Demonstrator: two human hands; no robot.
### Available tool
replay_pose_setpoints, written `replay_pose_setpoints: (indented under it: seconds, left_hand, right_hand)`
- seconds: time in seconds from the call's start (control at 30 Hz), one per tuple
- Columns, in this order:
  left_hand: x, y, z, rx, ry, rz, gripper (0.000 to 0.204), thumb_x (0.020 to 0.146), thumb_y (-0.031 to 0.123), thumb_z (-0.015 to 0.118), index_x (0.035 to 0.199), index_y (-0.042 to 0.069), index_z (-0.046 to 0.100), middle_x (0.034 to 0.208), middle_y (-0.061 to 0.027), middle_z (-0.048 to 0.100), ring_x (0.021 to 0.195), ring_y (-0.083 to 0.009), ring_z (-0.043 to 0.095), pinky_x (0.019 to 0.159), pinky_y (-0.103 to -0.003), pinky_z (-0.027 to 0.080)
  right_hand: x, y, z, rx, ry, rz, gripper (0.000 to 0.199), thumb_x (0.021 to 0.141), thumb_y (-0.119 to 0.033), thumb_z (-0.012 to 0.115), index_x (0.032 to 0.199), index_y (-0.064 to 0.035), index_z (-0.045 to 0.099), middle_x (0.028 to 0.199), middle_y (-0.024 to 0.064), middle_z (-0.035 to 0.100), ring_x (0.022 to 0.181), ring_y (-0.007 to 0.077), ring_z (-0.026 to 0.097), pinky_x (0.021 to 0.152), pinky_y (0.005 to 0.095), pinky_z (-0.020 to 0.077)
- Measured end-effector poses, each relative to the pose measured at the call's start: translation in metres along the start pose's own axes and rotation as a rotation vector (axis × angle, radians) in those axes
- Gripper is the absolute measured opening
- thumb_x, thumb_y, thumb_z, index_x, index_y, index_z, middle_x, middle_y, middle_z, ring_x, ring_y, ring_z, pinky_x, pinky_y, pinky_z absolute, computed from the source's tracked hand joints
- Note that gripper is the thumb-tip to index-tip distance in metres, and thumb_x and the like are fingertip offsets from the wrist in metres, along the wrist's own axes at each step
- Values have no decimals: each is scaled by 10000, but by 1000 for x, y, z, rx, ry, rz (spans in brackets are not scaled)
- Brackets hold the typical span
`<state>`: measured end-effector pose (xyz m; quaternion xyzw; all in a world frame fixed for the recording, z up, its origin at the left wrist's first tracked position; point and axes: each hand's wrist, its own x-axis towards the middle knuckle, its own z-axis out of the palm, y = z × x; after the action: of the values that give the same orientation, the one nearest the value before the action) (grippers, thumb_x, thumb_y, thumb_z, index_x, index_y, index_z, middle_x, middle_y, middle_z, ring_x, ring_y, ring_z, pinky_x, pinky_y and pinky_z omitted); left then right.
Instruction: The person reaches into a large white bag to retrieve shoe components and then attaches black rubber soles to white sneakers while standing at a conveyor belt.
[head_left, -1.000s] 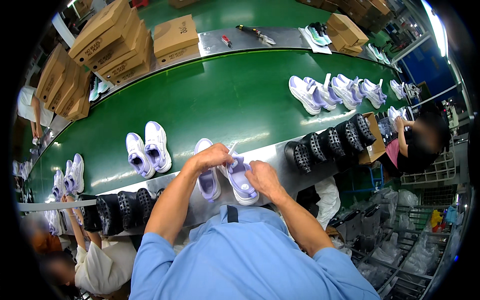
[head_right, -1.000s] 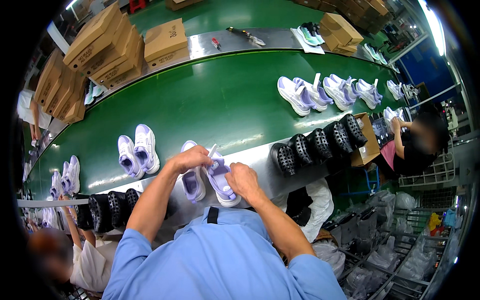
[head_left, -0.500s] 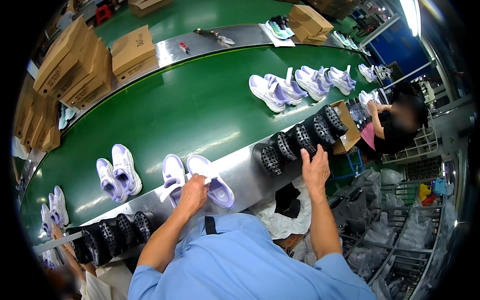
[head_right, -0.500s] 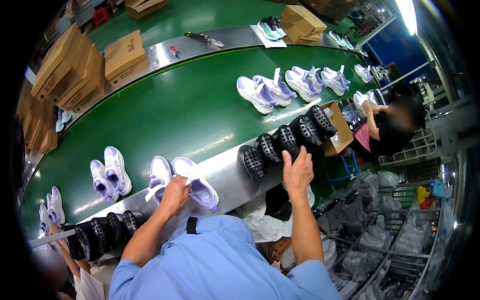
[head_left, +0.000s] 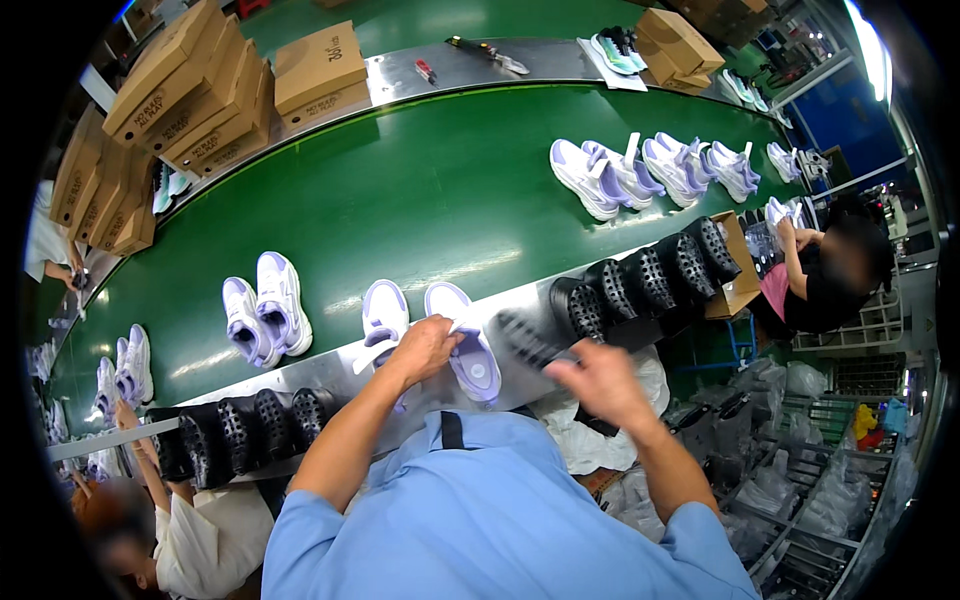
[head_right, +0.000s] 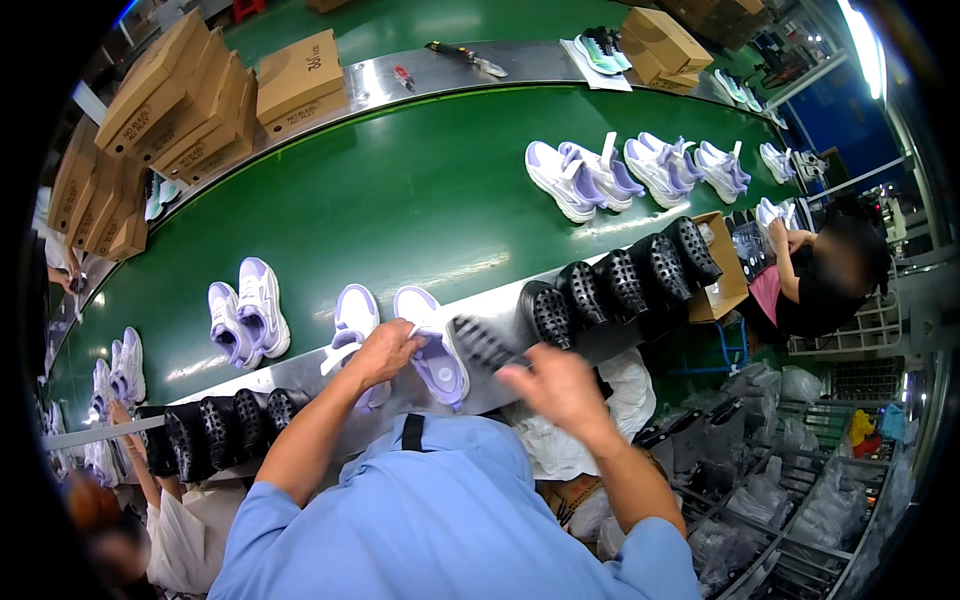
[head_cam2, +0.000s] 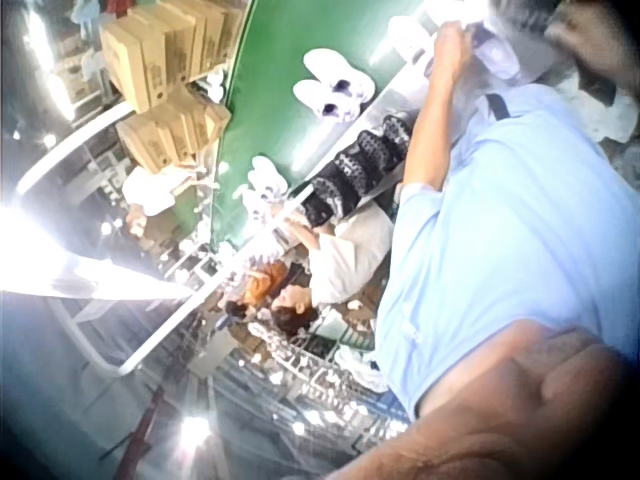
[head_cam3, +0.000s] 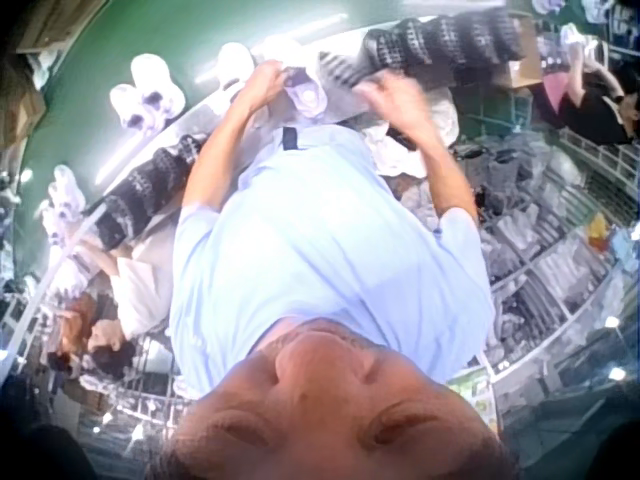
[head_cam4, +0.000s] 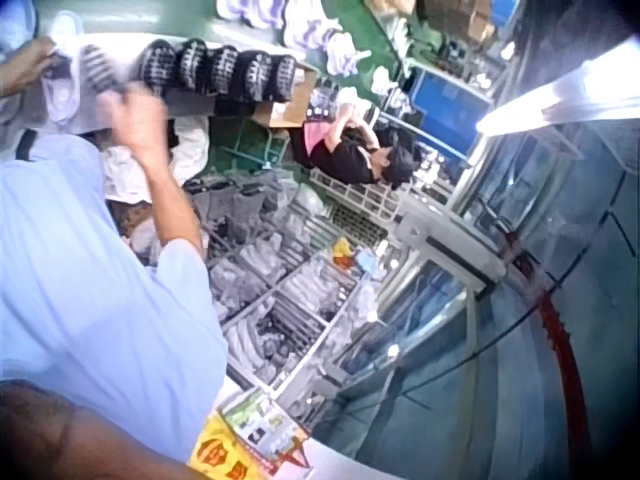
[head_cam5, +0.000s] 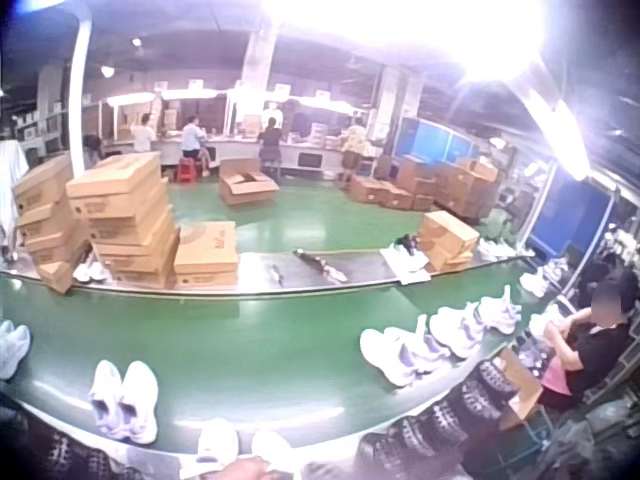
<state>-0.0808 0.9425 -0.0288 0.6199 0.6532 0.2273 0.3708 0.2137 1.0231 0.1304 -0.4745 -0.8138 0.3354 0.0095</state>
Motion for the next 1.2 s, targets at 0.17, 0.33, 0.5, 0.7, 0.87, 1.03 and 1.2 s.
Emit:
replay_pose_setpoints:
  seconds: [0.17, 0.33, 0.5, 0.7, 0.87, 1.03, 1.2]
  left_hand:
    - [4, -2, 2, 5, -22, 15, 247, 990, 184, 628, 991, -59, 667, 974, -299, 662, 946, -476, 654, 844, -529, 509]
    - [18, 19, 6, -80, -108, 178, 251, 966, 160, 641, 902, -78, 690, 910, -326, 690, 886, -495, 680, 795, -534, 540]
    - [15, 9, 10, -26, 5, 149, 199, 960, 133, 644, 953, -62, 685, 994, -308, 685, 966, -477, 670, 850, -528, 530]
    - [-20, 41, 20, -106, 183, -81, 1174, 754, 213, 905, 1669, 97, 178, 1115, -315, 660, 1097, -495, 656, 997, -489, 535]
    - [-18, 34, 53, -157, 201, -407, 1082, 762, 168, 862, 1641, 46, 243, 943, -288, 730, 877, -505, 717, 827, -545, 581]
    - [-5, 16, 72, -95, 359, -518, 929, 809, 227, 817, 1583, 25, 345, 886, -299, 728, 866, -509, 710, 782, -569, 558]
    - [-59, 36, 52, -136, 315, -425, 848, 819, 262, 827, 1540, 40, 441, 866, -252, 723, 844, -472, 712, 730, -554, 558]
  right_hand:
    - [8, -18, 77, -150, -195, 53, 438, 950, -406, 741, 885, 24, 687, 843, 273, 713, 812, 477, 715, 717, 569, 552]
    - [33, -14, 137, -237, 25, -21, 398, 931, -350, 757, 915, 35, 657, 896, 265, 721, 784, 450, 720, 700, 560, 568]
    - [36, -13, 160, -178, 149, -105, 393, 896, -250, 791, 1122, 28, 630, 978, 232, 714, 859, 450, 715, 754, 530, 574]
    - [42, 28, 160, 17, 291, -144, 471, 862, -189, 800, 1211, 42, 583, 1031, 262, 709, 939, 477, 699, 819, 537, 550]
    - [72, 14, 168, 15, 6, 31, 402, 846, -158, 793, 1115, 52, 581, 978, 287, 708, 937, 502, 691, 827, 560, 543]
    - [92, 4, 181, -126, 113, 178, 367, 846, -204, 768, 1114, 18, 651, 912, 285, 729, 918, 489, 711, 857, 566, 555]
    - [94, 20, 185, -169, 61, 91, 367, 862, -203, 696, 1156, 13, 656, 962, 261, 725, 916, 470, 716, 847, 572, 562]
